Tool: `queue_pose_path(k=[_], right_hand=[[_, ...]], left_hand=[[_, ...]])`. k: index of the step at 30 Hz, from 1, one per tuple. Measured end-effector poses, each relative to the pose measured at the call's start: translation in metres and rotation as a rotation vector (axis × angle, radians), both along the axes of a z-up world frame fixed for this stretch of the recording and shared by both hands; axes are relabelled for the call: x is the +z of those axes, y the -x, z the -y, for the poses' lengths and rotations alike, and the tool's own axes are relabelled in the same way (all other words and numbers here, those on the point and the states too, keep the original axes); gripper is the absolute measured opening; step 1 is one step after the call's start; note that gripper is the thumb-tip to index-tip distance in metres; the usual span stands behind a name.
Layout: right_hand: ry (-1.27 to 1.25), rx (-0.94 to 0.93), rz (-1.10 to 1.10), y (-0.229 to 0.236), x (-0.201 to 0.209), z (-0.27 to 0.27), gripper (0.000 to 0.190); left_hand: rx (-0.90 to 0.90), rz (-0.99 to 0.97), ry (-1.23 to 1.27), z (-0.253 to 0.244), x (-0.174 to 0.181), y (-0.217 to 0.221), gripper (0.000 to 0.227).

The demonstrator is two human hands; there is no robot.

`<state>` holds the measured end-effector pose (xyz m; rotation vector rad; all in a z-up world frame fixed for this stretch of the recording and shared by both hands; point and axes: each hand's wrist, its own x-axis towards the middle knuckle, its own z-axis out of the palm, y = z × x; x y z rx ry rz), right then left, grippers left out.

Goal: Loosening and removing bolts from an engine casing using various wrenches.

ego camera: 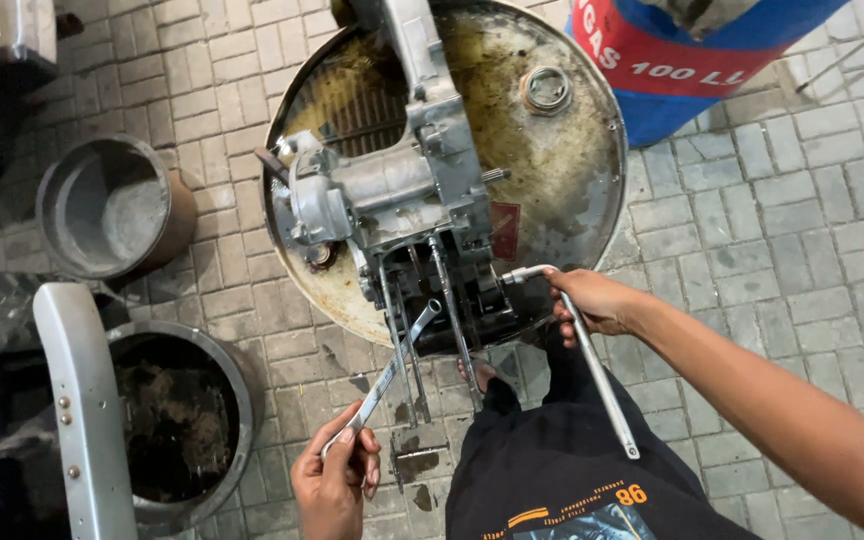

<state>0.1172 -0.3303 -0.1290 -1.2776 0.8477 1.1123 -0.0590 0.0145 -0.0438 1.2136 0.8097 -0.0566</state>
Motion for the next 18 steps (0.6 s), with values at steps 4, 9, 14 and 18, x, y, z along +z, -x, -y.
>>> queue_pose_path(k=[4, 9, 14, 18], right_hand=[[-0.066, -0.006, -0.102, -0.001, -0.023, 0.009, 0.049], [-0.153, -0.114, -0.169, 0.016, -0.052, 0.009, 0.041], [-0.019, -0.054, -0.034, 0.011, 0.0, -0.006, 0.038], [-0.015, 0.062, 0.096, 0.005, 0.012, -0.003, 0.043]], left_hand=[[-0.033, 0.005, -0.024, 0.003, 0.006, -0.005, 0.035], [-0.086, 0.046, -0.043, 0.003, 0.004, -0.004, 0.033], [-0.086, 0.008, -0.056, 0.007, 0.006, -0.001, 0.034], [-0.081, 0.037, -0.042, 0.005, -0.004, 0.004, 0.034]])
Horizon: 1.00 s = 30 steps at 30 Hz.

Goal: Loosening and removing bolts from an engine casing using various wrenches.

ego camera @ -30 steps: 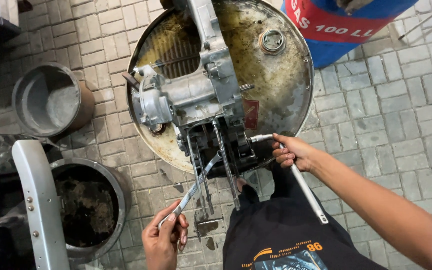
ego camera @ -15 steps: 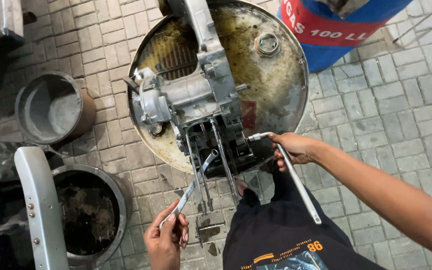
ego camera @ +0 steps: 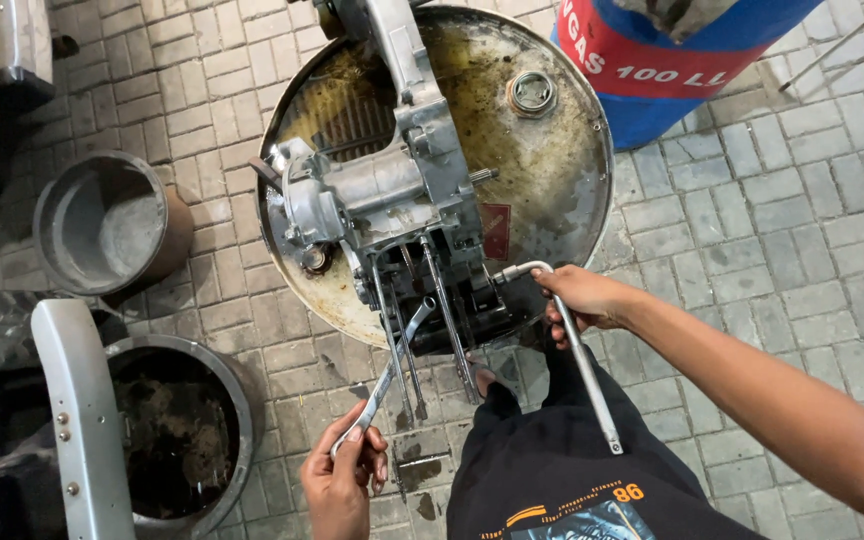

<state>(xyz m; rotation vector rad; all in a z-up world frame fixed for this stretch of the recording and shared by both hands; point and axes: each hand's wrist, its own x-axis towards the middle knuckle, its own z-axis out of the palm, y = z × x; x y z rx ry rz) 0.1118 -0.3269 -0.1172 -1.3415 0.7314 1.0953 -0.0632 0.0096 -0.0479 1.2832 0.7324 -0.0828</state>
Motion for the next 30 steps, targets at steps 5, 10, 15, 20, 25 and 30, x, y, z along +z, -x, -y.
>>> queue_pose_path(k=[5, 10, 15, 20, 25, 30], right_hand=[[0.014, 0.086, -0.009, -0.011, 0.019, 0.0, 0.048], [0.04, 0.151, 0.073, 0.002, 0.002, 0.001, 0.041], [0.27, 0.319, 0.19, 0.006, 0.007, -0.008, 0.049], [0.473, 0.563, 0.384, 0.008, -0.008, -0.008, 0.044], [0.885, 0.773, 0.767, 0.026, -0.078, 0.007, 0.043], [0.669, 0.895, 0.588, 0.018, -0.051, 0.017, 0.049]], left_hand=[[-0.014, 0.005, -0.016, 0.002, -0.001, -0.003, 0.035], [-0.043, 0.002, -0.065, 0.004, -0.007, -0.002, 0.036], [-0.083, 0.099, -0.081, 0.002, -0.024, 0.005, 0.037], [-0.077, 0.134, -0.103, 0.003, -0.027, 0.005, 0.035], [-0.071, 0.003, -0.101, 0.011, 0.004, -0.003, 0.033], [-0.128, -0.044, -0.103, 0.013, 0.015, -0.006, 0.037]])
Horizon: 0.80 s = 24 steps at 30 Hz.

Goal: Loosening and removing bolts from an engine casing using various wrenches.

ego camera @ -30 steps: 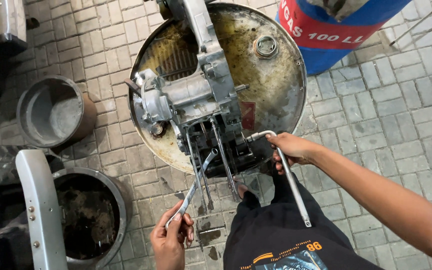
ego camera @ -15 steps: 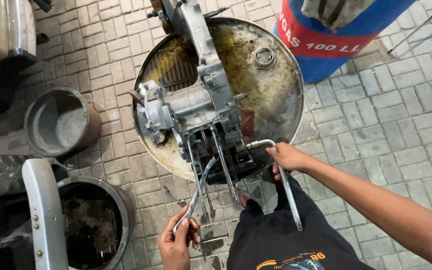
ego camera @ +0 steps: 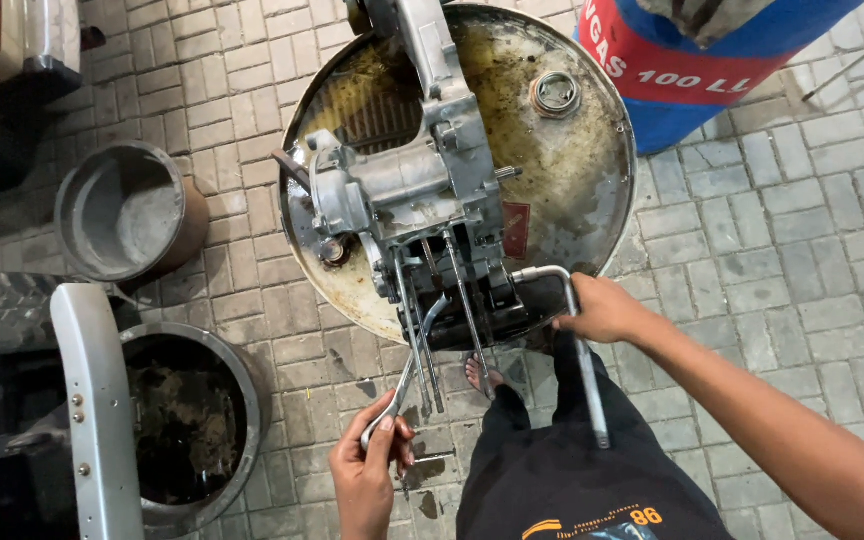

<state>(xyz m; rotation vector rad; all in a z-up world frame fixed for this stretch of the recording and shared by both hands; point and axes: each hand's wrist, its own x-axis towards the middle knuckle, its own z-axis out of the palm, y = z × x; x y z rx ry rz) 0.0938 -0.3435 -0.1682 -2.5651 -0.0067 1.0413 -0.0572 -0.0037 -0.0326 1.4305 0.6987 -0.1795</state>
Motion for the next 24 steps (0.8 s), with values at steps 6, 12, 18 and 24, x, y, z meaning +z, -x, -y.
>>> queue_pose_path(k=[6, 12, 18, 24], right_hand=[[-0.443, -0.396, -0.337, 0.01, 0.044, -0.013, 0.037], [-0.244, -0.236, -0.271, 0.023, 0.046, -0.03, 0.023], [-0.36, -0.224, 0.351, 0.07, -0.052, -0.042, 0.04], [-0.315, -0.773, 0.339, 0.075, -0.048, -0.081, 0.039]], left_hand=[[-0.017, 0.028, 0.005, -0.004, -0.007, 0.004, 0.037], [-0.003, 0.098, 0.064, -0.003, -0.011, 0.004, 0.035], [-0.04, 0.148, 0.076, 0.001, -0.025, 0.004, 0.031], [0.027, 0.048, 0.154, 0.014, -0.016, 0.006, 0.035]])
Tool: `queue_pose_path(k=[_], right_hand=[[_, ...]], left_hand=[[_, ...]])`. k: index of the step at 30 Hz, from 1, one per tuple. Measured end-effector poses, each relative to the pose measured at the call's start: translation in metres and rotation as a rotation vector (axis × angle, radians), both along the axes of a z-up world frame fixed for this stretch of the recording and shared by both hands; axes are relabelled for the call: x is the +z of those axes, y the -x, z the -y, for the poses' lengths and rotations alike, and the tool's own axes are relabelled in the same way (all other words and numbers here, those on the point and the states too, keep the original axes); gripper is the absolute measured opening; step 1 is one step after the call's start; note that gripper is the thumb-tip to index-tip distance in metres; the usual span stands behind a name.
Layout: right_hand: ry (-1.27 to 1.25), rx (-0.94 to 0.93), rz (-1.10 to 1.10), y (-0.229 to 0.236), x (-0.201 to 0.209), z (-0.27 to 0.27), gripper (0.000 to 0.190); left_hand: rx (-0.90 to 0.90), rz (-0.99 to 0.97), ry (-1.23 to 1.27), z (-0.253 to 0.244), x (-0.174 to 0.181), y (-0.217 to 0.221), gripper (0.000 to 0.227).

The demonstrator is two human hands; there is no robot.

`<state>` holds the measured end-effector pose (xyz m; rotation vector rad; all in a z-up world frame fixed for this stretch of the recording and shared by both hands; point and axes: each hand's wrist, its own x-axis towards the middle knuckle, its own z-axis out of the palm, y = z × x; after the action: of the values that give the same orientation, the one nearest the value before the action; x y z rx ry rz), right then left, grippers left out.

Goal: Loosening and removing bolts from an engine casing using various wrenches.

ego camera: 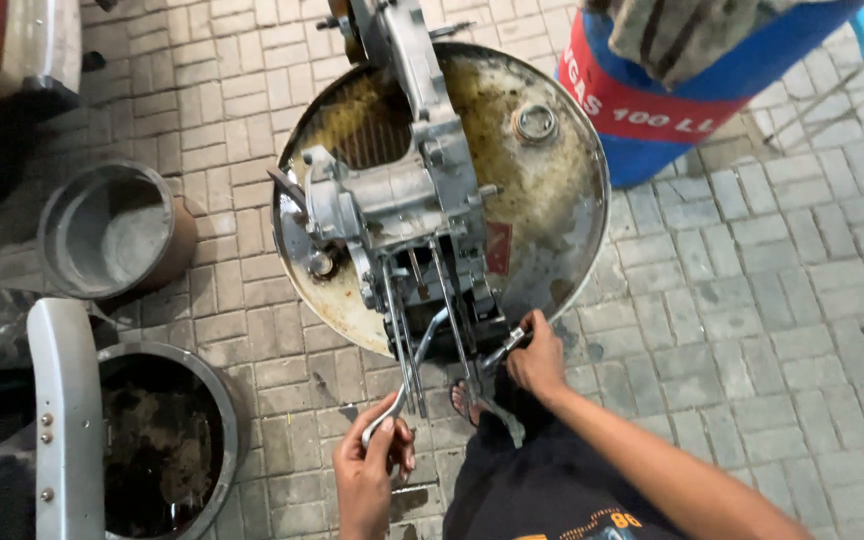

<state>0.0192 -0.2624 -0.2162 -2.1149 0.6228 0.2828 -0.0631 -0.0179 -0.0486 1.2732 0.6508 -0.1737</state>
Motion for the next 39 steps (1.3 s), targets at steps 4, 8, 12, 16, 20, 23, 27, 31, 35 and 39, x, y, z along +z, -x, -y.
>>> queue_pose_path(k=[4, 8, 12, 16, 20, 23, 27, 31, 35, 39], right_hand=[[-0.159, -0.228, -0.003, -0.006, -0.012, -0.031, 0.036], [-0.174, -0.388, 0.016, -0.003, -0.012, -0.041, 0.03], [-0.188, -0.388, -0.045, -0.009, -0.032, -0.042, 0.033], [-0.155, -0.383, -0.128, -0.004, -0.037, -0.039, 0.038], [-0.368, -0.431, -0.131, -0.014, -0.01, -0.037, 0.045], [-0.388, -0.456, -0.201, -0.016, -0.004, -0.039, 0.045], [-0.531, -0.51, -0.252, -0.018, 0.015, -0.042, 0.042], [-0.504, -0.517, -0.172, -0.012, 0.006, -0.04, 0.037], [-0.561, -0.481, -0.148, -0.01, -0.008, -0.037, 0.036], [-0.678, -0.562, -0.258, -0.02, 0.038, -0.042, 0.033]], left_hand=[[0.089, 0.046, 0.004, 0.011, -0.003, 0.001, 0.034], [0.21, 0.006, 0.076, 0.023, -0.011, 0.015, 0.034], [0.308, 0.031, 0.101, 0.036, -0.025, 0.024, 0.035], [0.352, 0.064, 0.099, 0.041, -0.037, 0.03, 0.03], [0.344, 0.11, 0.126, 0.034, -0.048, 0.027, 0.03], [0.284, 0.077, 0.147, 0.02, -0.044, 0.019, 0.033], [0.179, 0.088, 0.163, -0.007, -0.064, 0.015, 0.034], [0.116, -0.127, 0.123, -0.028, -0.039, -0.002, 0.037], [0.011, 0.017, 0.229, -0.052, -0.066, -0.008, 0.037], [-0.019, -0.056, 0.242, -0.066, -0.065, -0.013, 0.038]])
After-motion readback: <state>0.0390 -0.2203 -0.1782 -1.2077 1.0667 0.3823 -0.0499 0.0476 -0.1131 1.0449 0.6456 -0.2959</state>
